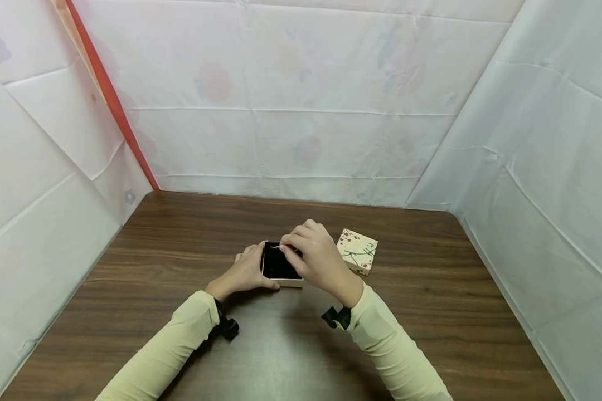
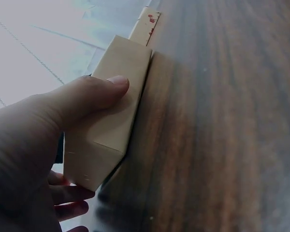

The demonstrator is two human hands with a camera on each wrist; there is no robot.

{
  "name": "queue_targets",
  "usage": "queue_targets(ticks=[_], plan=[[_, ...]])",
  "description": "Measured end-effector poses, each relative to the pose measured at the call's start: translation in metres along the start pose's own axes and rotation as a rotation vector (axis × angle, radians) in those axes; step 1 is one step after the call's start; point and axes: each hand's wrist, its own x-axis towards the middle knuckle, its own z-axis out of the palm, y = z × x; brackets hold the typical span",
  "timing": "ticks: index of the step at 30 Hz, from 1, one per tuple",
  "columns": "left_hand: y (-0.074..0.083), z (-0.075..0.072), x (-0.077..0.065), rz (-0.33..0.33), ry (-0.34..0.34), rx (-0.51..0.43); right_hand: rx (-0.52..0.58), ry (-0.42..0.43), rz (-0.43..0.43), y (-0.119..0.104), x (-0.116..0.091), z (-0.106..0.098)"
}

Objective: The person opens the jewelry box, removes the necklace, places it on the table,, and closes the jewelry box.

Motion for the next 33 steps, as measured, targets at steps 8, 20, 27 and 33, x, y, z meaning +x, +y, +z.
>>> queue_targets(ticks=[8, 20, 27, 33], plan=[[0.0002, -0.0047, -0.0028, -0.016, -0.054, 0.007, 0.014, 0.009, 0.009, 0.0011, -0.001, 0.0008], [0.0044, -0.0106, -0.0064, -0.017, 0.066, -0.1, 0.007, 0.022, -0.015, 0.0014, 0.0, 0.0027], [0.0061, -0.0094, -0.0072, -0.055, 0.198, -0.18, 0.007, 0.022, -0.016, 0.0008, 0.0006, 0.003], [0.0069, -0.0083, -0.0059, -0.054, 0.239, -0.202, 0.015, 0.021, -0.017, 0.0007, 0.0004, 0.0044]])
